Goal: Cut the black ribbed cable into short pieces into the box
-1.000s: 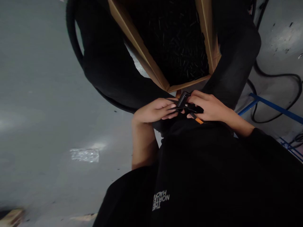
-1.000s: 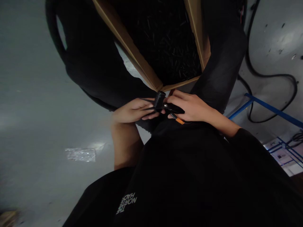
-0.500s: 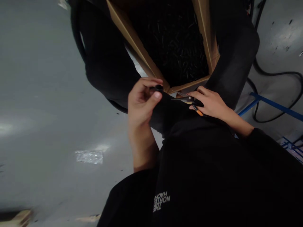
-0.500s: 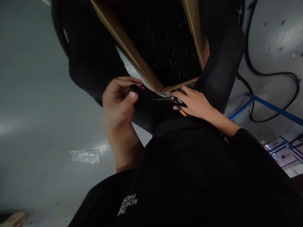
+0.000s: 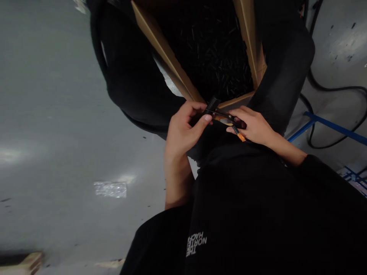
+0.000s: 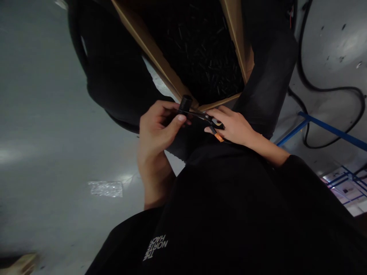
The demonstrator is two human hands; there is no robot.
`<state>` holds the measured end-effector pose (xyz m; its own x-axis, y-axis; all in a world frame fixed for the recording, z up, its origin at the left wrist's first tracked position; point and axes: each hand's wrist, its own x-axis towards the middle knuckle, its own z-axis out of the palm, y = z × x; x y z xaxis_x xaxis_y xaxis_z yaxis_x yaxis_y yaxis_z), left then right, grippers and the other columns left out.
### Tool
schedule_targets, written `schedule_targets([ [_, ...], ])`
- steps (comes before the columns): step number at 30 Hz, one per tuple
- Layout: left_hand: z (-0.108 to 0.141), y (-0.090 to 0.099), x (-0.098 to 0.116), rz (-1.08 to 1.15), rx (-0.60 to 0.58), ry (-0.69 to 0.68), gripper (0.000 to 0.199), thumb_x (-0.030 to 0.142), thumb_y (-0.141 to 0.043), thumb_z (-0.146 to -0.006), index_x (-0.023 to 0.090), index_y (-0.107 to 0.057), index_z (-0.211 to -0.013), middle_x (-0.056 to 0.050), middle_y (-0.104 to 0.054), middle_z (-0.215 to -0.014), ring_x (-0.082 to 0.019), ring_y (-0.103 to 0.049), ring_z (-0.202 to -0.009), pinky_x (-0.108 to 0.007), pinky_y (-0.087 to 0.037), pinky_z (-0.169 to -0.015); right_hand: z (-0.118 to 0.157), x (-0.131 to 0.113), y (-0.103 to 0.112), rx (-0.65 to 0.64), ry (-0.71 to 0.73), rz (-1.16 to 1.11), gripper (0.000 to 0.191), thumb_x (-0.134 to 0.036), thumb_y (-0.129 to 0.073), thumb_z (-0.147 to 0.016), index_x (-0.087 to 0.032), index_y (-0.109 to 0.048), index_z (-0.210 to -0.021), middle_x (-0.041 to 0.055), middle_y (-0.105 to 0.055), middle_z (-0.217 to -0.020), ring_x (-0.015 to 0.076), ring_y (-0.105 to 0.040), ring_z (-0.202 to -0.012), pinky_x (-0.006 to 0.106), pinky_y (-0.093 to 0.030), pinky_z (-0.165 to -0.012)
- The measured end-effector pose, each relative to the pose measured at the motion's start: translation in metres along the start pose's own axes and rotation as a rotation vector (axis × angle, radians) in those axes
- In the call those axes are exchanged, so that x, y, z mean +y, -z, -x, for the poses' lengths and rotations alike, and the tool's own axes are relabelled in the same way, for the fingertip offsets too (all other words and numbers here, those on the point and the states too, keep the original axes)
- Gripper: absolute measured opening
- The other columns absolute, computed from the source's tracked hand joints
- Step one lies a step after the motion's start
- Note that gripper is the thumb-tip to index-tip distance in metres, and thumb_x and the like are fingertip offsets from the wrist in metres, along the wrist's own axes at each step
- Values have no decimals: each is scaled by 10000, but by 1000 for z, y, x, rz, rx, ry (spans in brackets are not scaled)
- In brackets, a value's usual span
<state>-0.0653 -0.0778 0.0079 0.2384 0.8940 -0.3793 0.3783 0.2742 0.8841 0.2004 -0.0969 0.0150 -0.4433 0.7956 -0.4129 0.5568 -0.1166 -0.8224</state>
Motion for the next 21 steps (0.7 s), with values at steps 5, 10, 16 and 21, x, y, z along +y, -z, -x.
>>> schedule_targets([
  [5,0,-3,11,185,-252,17,445,643,-728,-1025,200,-696,-991,-27,-757,-758,-118,-657,-555,-237,-534,-553,-5,-9,10,-80,76,135,492,-502,-822,-960,-228,-695,-1348,103,-681,-1243,269,-692,-1088,430,-586,-982],
  [10,-3,-2,8,383,-352,19,447,637,-781,-990,206,-683,-920,-23,-730,-686,-104,-583,-466,-224,-440,-442,-9,-14,14,-94,147,219,498,-528,-818,-968,-246,-709,-1364,84,-698,-1202,235,-693,-1010,356,-562,-873],
  [16,-2,7,4,456,-322,41,475,673,-776,-975,215,-705,-871,-24,-703,-634,-105,-514,-403,-242,-382,-381,-5,-9,17,-76,209,109,426,-561,-741,-1036,-230,-753,-1304,55,-743,-1100,182,-692,-920,287,-508,-790],
  [21,-5,4,6,360,-397,45,500,687,-758,-986,202,-683,-888,-26,-725,-673,-100,-561,-450,-221,-428,-424,-6,-11,15,-122,119,35,379,-510,-747,-1030,-228,-741,-1284,58,-746,-1130,177,-694,-901,290,-502,-800],
])
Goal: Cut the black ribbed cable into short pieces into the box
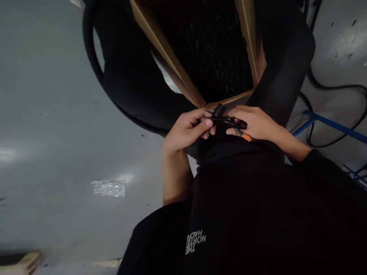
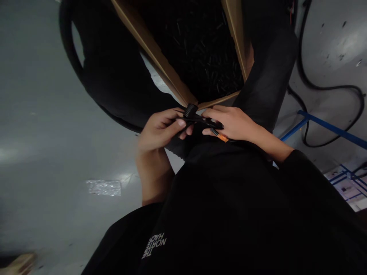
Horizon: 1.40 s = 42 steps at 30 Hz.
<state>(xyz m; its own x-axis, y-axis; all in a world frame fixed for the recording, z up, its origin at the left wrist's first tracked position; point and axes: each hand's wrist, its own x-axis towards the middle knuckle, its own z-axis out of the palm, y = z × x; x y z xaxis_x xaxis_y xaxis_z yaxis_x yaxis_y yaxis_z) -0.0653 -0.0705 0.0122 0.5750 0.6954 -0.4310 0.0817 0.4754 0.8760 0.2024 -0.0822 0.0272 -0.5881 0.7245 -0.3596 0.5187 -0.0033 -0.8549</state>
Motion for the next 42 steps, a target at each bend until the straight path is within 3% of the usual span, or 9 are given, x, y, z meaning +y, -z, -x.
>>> schedule_targets([
  [3,-3,-6,-3,-78,43,12,521,709,-704,-1013,200,-672,-908,-30,-735,-715,-110,-606,-499,-234,-484,-488,-6,1,-5,51,-14,-31,375,-527,-750,-1023,-212,-743,-1227,63,-755,-1110,185,-685,-910,301,-494,-830],
  [8,-1,-11,-14,-281,376,-4,451,662,-749,-1000,216,-691,-1028,-15,-736,-835,-134,-660,-644,-268,-557,-631,-10,12,-7,131,-79,-137,391,-565,-729,-1035,-187,-769,-1126,30,-753,-945,168,-665,-834,295,-472,-818],
  [12,-3,-13,-24,-275,575,-83,475,694,-786,-958,254,-674,-1096,-37,-745,-1019,-185,-742,-916,-333,-627,-856,-7,21,-6,65,-194,-11,375,-481,-787,-999,-225,-768,-1273,58,-778,-1139,204,-697,-963,305,-473,-842],
  [15,-9,-16,-30,-188,609,-170,519,746,-786,-929,274,-658,-1100,-60,-745,-1141,-228,-759,-1070,-377,-642,-925,-6,21,-8,34,-202,148,414,-426,-785,-998,-259,-742,-1375,84,-741,-1271,230,-700,-1049,310,-476,-829],
  [22,-15,-20,-39,-172,554,-183,587,805,-791,-887,279,-666,-1117,-75,-748,-1233,-247,-757,-1127,-376,-653,-918,-10,9,-16,-26,-166,169,400,-425,-719,-1050,-266,-731,-1416,89,-733,-1283,224,-701,-1044,302,-470,-805],
  [26,-8,-15,-34,-275,571,-185,598,788,-750,-931,271,-647,-1212,-67,-763,-1167,-230,-764,-1081,-360,-645,-903,-10,15,-22,73,-149,32,392,-463,-720,-1041,-215,-749,-1343,87,-768,-1221,217,-700,-1021,310,-480,-860],
  [30,-3,-14,-23,-470,568,-90,508,717,-757,-965,230,-694,-1098,-30,-775,-974,-181,-749,-872,-318,-618,-814,-10,19,-23,133,-107,-114,428,-524,-709,-1035,-174,-739,-1281,80,-768,-1120,204,-680,-958,318,-492,-888],
  [37,-4,-15,-12,-127,253,-126,451,659,-750,-1004,213,-720,-945,-11,-733,-726,-107,-604,-506,-237,-481,-481,-9,6,-11,82,-21,-33,445,-496,-710,-1037,-195,-691,-1364,93,-700,-1239,195,-684,-971,325,-529,-894],
  [42,0,-5,-6,-22,256,-120,433,639,-811,-968,218,-741,-896,-11,-726,-667,-98,-559,-449,-219,-419,-409,-7,11,-13,129,98,-18,521,-654,-666,-1058,-177,-730,-1258,92,-749,-1144,208,-703,-986,323,-522,-887],
])
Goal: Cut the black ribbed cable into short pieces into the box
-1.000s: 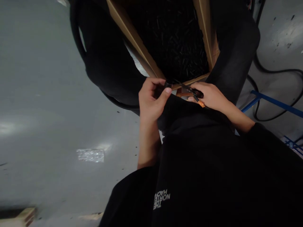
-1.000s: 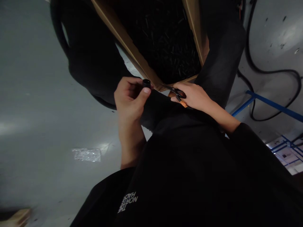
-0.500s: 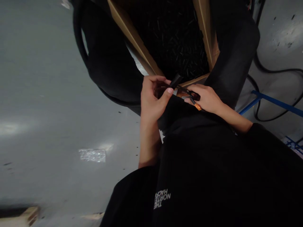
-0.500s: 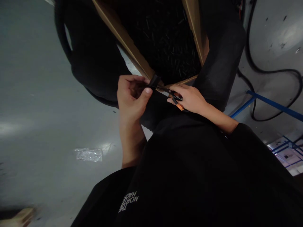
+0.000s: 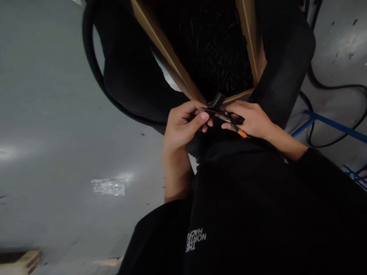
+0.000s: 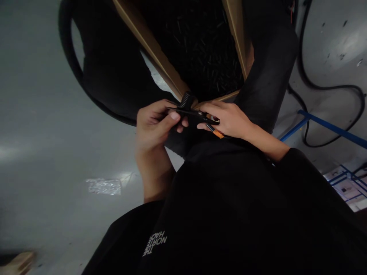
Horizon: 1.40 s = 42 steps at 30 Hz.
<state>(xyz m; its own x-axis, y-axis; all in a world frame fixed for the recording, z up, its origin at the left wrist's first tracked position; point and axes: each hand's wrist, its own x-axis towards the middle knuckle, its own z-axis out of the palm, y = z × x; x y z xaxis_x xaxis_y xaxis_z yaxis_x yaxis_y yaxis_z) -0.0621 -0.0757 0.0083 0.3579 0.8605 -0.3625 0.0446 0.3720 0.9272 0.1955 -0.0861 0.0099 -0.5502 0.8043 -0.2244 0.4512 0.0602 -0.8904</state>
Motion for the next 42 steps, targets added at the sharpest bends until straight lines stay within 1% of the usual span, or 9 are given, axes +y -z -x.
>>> schedule_targets([
  [5,-1,3,4,16,-71,48,413,597,-841,-958,200,-746,-900,-14,-737,-679,-83,-556,-452,-203,-410,-417,2,4,0,-10,9,-1,487,-635,-672,-1058,-177,-737,-1211,83,-763,-1093,191,-689,-924,309,-500,-846],
  [10,-6,5,2,68,-246,130,456,626,-786,-993,183,-759,-886,-17,-697,-647,-77,-511,-437,-216,-375,-410,-2,-1,-2,-43,-14,-94,453,-611,-689,-1049,-196,-736,-1222,84,-773,-1144,190,-695,-939,314,-509,-865],
  [15,0,17,-8,143,-271,191,444,620,-799,-984,181,-775,-928,-22,-697,-650,-92,-529,-448,-234,-380,-415,-4,8,-4,-30,-73,-155,524,-674,-708,-1021,-190,-752,-1219,77,-799,-1111,198,-717,-953,319,-509,-888],
  [17,3,20,-15,142,-192,158,406,592,-839,-962,193,-766,-950,-27,-738,-702,-119,-622,-528,-247,-476,-488,-3,12,-1,-60,-140,-134,483,-614,-733,-1018,-186,-749,-1242,70,-795,-1092,196,-715,-928,319,-503,-876],
  [21,1,12,-27,133,168,-10,368,550,-906,-915,227,-757,-1009,-27,-819,-989,-150,-761,-877,-305,-622,-827,-2,13,3,-139,-275,96,392,-434,-741,-1027,-221,-730,-1357,97,-766,-1247,240,-722,-1050,333,-500,-878],
  [25,-8,-3,-32,46,208,-49,419,613,-901,-896,252,-748,-1044,-46,-803,-1196,-195,-752,-1090,-333,-606,-963,-1,8,-1,-167,-291,284,401,-401,-736,-1035,-233,-720,-1398,119,-732,-1280,262,-702,-1087,334,-493,-848],
  [31,-15,-12,-30,-106,194,-1,523,761,-773,-934,267,-696,-1089,-76,-776,-1175,-234,-748,-1069,-368,-623,-927,-3,4,-7,-137,-277,136,368,-423,-748,-1025,-249,-730,-1350,88,-742,-1255,216,-687,-981,313,-447,-799],
  [35,-11,-4,-26,-255,221,-63,525,740,-758,-958,273,-684,-1186,-75,-770,-1175,-239,-754,-1090,-367,-619,-949,-3,9,-13,-19,-252,-3,347,-492,-726,-1032,-203,-737,-1224,53,-755,-1070,190,-658,-901,307,-446,-819],
  [42,1,-7,-5,-419,107,11,353,584,-712,-1049,233,-719,-1076,0,-766,-837,-150,-682,-665,-293,-566,-730,-5,15,-6,-45,-155,-102,415,-542,-714,-1028,-191,-712,-1250,67,-738,-1111,186,-661,-925,311,-489,-862],
])
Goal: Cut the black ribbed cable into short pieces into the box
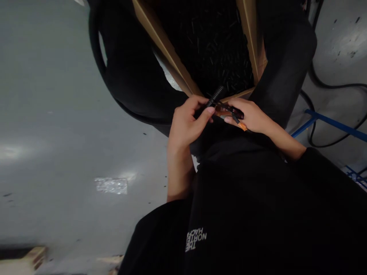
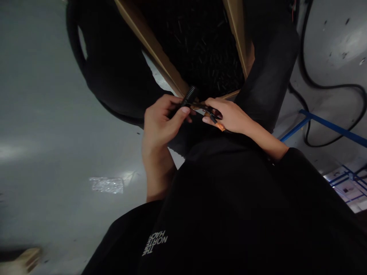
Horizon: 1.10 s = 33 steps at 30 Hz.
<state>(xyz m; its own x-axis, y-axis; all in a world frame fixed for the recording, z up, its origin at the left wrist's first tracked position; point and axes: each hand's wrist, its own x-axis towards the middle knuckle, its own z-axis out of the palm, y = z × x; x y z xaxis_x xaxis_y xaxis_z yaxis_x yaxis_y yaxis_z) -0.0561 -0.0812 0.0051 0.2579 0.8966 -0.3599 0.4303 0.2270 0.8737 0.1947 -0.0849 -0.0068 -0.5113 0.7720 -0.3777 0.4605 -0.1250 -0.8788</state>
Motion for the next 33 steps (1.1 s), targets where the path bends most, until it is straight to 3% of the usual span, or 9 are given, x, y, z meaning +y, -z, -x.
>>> schedule_targets([
  [3,0,0,7,73,-91,-38,408,629,-670,-1061,224,-721,-1046,-9,-766,-822,-129,-636,-571,-283,-539,-635,-3,-2,5,-5,36,66,447,-557,-734,-1011,-200,-709,-1279,85,-725,-1174,200,-663,-965,325,-505,-891],
  [11,-2,10,12,178,-131,-65,479,672,-645,-1064,220,-683,-913,-33,-780,-795,-106,-595,-493,-259,-506,-531,0,-1,3,52,162,3,532,-684,-690,-1028,-180,-746,-1190,54,-744,-1003,193,-674,-905,326,-490,-867],
  [15,-6,13,15,185,-278,-58,485,672,-659,-1057,210,-709,-917,-27,-755,-737,-87,-548,-458,-220,-454,-469,1,0,7,-37,135,-9,490,-640,-730,-1010,-185,-744,-1190,60,-738,-1024,179,-651,-861,311,-483,-831],
  [22,-12,31,-1,395,-486,22,523,691,-683,-1029,194,-785,-905,-41,-704,-643,-95,-505,-402,-223,-400,-386,4,-3,3,-52,158,-59,531,-709,-694,-1018,-185,-745,-1092,42,-717,-952,168,-642,-848,292,-473,-823],
  [27,-16,25,-6,316,-588,-8,585,740,-688,-1004,195,-723,-794,-24,-681,-636,-84,-528,-425,-200,-433,-413,0,-5,1,-84,106,-11,460,-632,-733,-1011,-195,-754,-1155,73,-762,-1061,195,-679,-931,301,-477,-855],
  [30,-13,18,-7,272,-519,-6,571,740,-661,-1023,199,-707,-843,-16,-682,-659,-84,-550,-459,-193,-447,-441,-4,-4,2,-48,78,-39,453,-616,-730,-1015,-187,-756,-1158,63,-774,-1033,196,-688,-915,304,-476,-848],
  [33,-8,13,-11,234,-303,9,496,706,-734,-993,213,-716,-947,-13,-712,-728,-108,-624,-551,-222,-528,-541,-4,0,5,-23,5,-35,466,-636,-737,-1008,-190,-763,-1137,34,-756,-944,178,-665,-839,297,-462,-804],
])
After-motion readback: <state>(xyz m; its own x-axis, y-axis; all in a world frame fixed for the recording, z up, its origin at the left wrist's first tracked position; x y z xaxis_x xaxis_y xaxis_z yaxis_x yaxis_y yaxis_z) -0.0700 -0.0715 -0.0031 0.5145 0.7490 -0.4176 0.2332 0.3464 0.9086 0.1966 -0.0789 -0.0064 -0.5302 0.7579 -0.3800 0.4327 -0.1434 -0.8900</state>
